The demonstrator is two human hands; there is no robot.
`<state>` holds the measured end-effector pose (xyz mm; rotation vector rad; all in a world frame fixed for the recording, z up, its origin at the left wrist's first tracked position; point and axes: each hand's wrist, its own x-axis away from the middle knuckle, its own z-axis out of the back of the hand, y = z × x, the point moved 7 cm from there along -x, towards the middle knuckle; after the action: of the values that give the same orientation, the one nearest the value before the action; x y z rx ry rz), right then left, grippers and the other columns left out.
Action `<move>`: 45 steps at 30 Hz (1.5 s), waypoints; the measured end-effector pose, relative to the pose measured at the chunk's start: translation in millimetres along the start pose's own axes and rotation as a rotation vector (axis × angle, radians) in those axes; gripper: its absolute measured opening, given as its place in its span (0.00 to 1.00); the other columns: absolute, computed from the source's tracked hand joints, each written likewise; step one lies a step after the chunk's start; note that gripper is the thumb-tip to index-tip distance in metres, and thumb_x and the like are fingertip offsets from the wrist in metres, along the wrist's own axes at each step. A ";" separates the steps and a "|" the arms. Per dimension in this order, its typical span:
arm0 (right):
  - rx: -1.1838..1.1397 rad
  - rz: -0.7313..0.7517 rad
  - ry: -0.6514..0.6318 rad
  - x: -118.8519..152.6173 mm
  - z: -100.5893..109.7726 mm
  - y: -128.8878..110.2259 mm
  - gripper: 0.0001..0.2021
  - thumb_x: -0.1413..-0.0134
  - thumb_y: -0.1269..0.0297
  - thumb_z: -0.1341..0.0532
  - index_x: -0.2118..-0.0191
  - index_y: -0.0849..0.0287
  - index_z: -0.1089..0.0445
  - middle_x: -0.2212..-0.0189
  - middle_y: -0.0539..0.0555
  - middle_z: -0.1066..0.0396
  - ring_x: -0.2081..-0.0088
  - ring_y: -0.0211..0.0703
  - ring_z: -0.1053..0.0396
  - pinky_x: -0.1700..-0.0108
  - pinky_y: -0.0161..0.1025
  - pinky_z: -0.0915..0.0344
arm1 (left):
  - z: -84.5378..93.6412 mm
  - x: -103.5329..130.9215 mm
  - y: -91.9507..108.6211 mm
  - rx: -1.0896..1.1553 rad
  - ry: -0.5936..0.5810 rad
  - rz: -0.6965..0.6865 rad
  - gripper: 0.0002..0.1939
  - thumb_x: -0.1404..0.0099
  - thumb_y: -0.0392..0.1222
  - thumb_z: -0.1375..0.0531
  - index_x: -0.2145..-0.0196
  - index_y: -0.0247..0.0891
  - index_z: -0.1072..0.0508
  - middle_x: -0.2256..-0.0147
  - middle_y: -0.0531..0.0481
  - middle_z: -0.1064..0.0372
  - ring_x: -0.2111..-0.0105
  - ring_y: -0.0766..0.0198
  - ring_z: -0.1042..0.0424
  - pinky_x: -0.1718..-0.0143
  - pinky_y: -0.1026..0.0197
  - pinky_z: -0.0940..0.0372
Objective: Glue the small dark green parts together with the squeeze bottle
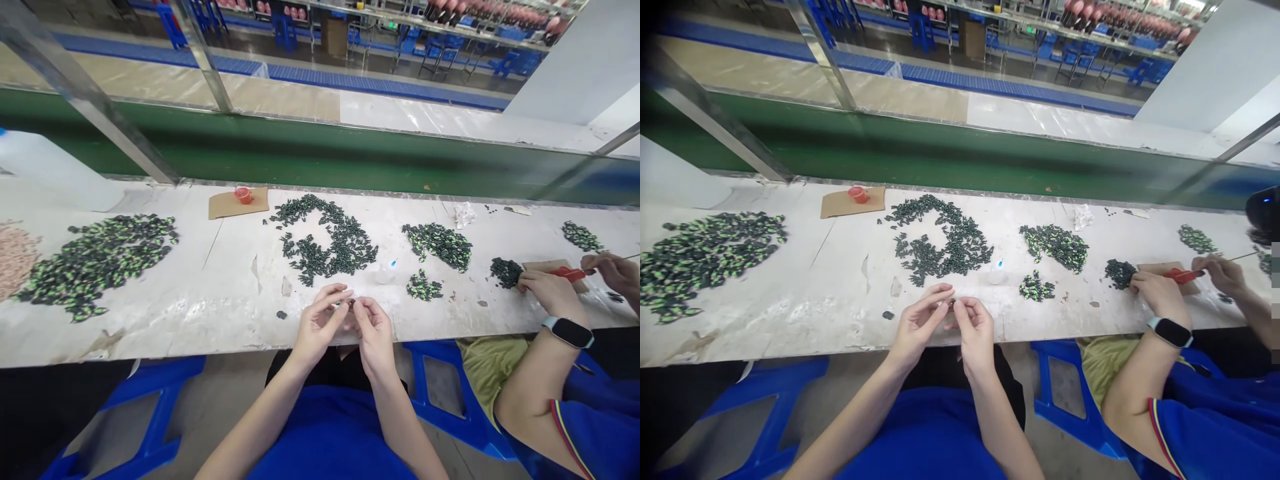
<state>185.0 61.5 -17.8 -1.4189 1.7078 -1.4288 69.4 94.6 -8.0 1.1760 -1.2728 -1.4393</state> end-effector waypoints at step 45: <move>0.540 0.494 -0.172 8.9 11.8 -43.5 0.04 0.52 0.70 0.35 0.68 0.56 0.28 0.72 0.52 0.25 0.71 0.41 0.26 0.67 0.39 0.27 | 1.3 1.7 28.0 -0.192 -0.172 -0.020 0.06 0.40 0.38 0.40 0.65 0.42 0.22 0.66 0.48 0.27 0.63 0.60 0.28 0.60 0.59 0.32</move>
<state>209.1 52.6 20.2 -0.7389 1.3019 -1.3022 68.2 90.1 19.7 0.9560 -1.2091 -1.6664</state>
